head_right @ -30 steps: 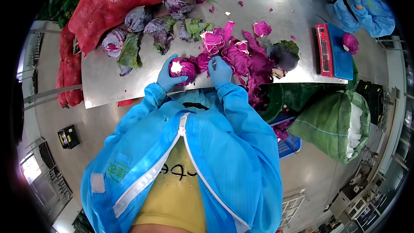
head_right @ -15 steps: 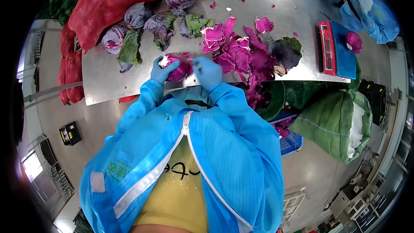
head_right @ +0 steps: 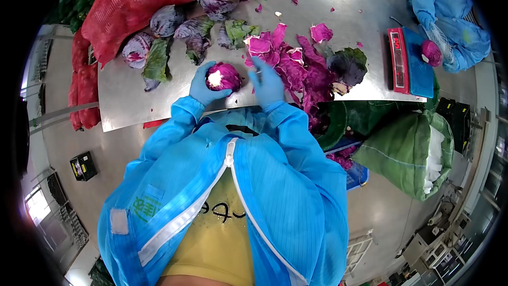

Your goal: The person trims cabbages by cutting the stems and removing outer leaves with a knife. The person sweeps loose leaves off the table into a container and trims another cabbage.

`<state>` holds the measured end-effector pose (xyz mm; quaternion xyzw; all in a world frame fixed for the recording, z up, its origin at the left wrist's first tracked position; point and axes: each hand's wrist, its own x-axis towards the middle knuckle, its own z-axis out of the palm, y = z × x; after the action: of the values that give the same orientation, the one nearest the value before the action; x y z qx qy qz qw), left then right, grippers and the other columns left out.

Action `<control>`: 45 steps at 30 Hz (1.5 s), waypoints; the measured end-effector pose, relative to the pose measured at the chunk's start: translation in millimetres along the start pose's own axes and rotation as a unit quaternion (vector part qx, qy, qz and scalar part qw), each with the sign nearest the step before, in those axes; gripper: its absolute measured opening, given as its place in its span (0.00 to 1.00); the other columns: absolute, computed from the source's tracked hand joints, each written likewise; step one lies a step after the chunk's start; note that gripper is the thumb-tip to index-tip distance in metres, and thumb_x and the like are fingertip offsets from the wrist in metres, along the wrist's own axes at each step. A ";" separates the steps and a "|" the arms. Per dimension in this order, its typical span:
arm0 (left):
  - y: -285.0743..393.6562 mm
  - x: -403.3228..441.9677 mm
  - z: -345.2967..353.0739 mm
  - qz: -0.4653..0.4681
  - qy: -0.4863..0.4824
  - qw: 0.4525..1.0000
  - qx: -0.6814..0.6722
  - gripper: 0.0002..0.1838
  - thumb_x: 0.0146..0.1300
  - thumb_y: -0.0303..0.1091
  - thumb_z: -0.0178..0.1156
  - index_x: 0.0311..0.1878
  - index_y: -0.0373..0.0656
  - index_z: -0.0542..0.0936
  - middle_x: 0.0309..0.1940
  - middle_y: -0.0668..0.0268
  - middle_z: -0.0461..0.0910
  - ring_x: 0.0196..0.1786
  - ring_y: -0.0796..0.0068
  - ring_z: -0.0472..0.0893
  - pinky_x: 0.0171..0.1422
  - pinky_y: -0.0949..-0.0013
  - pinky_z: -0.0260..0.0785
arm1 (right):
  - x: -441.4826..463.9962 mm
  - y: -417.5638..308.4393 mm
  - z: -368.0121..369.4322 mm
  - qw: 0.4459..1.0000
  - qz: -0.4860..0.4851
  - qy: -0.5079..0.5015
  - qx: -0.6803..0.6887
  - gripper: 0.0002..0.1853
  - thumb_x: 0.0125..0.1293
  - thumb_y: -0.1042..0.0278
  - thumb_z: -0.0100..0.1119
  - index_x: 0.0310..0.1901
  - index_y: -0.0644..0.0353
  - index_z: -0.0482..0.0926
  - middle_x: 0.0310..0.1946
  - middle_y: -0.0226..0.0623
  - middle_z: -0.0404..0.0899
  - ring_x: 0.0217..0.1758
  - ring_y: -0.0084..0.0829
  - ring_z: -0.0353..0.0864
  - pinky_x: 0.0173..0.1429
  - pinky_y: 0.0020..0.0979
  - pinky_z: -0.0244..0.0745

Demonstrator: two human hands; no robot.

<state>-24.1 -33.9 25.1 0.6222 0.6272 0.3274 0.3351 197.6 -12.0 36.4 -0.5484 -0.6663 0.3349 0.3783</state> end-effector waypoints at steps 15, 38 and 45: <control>15.9 -1.3 12.7 -0.086 -0.079 0.991 -0.063 0.65 0.33 0.42 0.77 0.69 0.29 0.44 0.59 0.52 0.68 0.59 0.64 0.73 0.62 0.66 0.68 | 1.7 -16.7 2.7 0.938 0.023 -0.265 -0.223 0.28 0.69 0.41 0.38 0.69 0.32 0.53 0.29 0.51 0.79 0.30 0.51 0.79 0.33 0.48 0.74; 55.2 7.9 18.8 -0.115 -0.102 0.959 0.238 0.64 0.32 0.56 0.72 0.67 0.25 0.51 0.56 0.44 0.66 0.53 0.51 0.75 0.54 0.60 0.72 | 2.7 -30.7 0.9 0.927 0.086 -0.231 -0.284 0.26 0.69 0.43 0.37 0.66 0.39 0.61 0.34 0.44 0.81 0.33 0.46 0.81 0.35 0.47 0.74; 65.5 7.6 25.8 -0.117 -0.115 0.951 0.262 0.64 0.32 0.55 0.72 0.67 0.27 0.50 0.57 0.44 0.65 0.53 0.52 0.75 0.54 0.60 0.72 | -9.1 -17.3 2.9 0.945 0.100 -0.174 -0.257 0.26 0.68 0.41 0.37 0.64 0.40 0.65 0.34 0.46 0.81 0.34 0.48 0.81 0.37 0.47 0.75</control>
<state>33.9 -25.7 64.7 0.6436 0.7168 0.0359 0.2658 187.8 -24.0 48.5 -0.6239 -0.7271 0.2784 0.0672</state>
